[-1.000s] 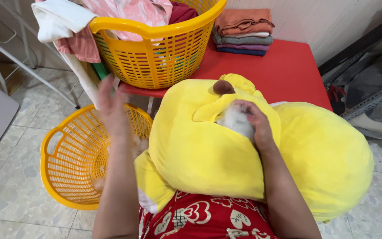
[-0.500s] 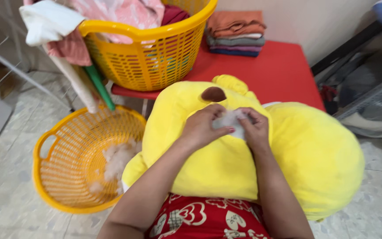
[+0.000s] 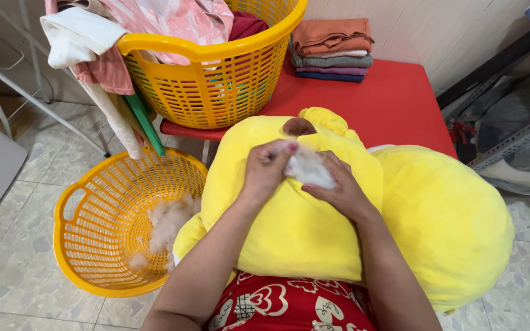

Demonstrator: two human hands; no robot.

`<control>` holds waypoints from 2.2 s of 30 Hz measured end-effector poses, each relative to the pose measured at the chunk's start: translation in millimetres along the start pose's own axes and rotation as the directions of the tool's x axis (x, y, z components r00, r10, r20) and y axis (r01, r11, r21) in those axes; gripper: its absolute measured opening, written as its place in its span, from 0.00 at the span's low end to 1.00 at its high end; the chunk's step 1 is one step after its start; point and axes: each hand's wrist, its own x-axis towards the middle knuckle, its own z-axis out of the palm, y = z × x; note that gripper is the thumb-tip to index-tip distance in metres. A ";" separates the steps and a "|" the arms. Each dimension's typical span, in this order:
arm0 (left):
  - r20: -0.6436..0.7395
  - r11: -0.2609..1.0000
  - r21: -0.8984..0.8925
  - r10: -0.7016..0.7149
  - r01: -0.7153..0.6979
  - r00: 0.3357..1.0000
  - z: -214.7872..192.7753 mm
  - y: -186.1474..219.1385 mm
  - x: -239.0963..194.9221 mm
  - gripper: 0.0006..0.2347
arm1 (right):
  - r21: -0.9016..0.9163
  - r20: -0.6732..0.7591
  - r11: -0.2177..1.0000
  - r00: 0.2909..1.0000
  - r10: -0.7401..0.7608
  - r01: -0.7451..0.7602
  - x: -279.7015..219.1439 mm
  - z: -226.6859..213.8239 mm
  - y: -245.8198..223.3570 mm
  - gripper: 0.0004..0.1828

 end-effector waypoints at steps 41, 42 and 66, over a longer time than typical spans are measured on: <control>-0.291 0.925 -0.118 0.316 -0.361 0.903 -38.2 2.6 -4.4 0.17 | -0.421 0.047 0.903 0.996 -0.071 0.084 49.1 23.3 -57.7 0.19; -0.304 0.929 -0.061 0.331 -0.365 0.893 -35.8 2.7 -3.7 0.17 | -0.324 -0.023 0.942 0.994 -0.105 0.092 50.3 28.3 -47.5 0.13; 0.054 0.807 0.422 0.431 -0.412 0.901 -9.7 18.3 -32.0 0.08 | 0.202 -0.174 0.915 0.932 -0.318 0.350 21.7 18.6 -30.8 0.29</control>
